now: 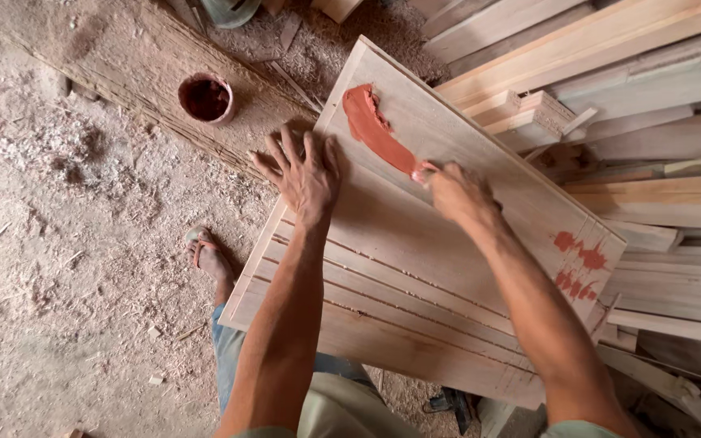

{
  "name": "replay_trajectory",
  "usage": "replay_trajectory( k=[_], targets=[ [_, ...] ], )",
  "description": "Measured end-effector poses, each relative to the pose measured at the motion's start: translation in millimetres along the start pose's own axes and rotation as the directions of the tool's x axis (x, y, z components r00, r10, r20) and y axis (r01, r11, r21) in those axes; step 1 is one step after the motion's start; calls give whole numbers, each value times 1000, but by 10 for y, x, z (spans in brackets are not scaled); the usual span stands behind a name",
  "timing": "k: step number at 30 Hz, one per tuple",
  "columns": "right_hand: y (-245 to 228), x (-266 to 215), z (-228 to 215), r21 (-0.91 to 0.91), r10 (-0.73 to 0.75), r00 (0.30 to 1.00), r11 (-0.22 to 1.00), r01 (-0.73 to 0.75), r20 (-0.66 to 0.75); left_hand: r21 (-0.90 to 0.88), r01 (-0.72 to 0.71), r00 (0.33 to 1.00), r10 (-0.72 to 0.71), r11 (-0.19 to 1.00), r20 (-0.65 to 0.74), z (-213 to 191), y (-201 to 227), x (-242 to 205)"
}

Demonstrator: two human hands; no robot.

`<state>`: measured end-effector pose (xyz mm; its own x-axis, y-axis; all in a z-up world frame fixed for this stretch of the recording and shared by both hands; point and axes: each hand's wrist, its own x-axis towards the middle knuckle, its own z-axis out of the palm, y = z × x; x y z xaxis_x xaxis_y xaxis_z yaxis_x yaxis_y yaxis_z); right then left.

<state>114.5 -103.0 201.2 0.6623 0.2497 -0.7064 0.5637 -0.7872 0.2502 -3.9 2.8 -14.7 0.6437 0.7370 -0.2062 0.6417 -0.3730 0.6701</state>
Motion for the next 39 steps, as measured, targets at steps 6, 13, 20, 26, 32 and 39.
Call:
replay_trajectory(
  k=[6,13,20,26,32,39],
  targets=[
    [-309,442,-469,68,-68,984,995,80,-162,-19,-21,1000,21,1000,-22,-28,7,6],
    [-703,1100,-559,-151,-128,974,983,100,-187,-19,-13,999,12,1000,-45,-46,22,36],
    [-339,363,-85,57,-110,990,992,116,-92,25,14,999,-15,1000,50,17,-9,33],
    [63,8,191,2,-88,991,996,89,-98,93,9,997,-17,996,77,62,-50,39],
    [-49,212,132,378,-4,970,921,98,-242,63,-3,999,0,998,40,36,-11,25],
    [-764,1029,357,477,193,936,878,-30,-296,74,3,1000,-4,997,9,-27,51,45]
  ],
)
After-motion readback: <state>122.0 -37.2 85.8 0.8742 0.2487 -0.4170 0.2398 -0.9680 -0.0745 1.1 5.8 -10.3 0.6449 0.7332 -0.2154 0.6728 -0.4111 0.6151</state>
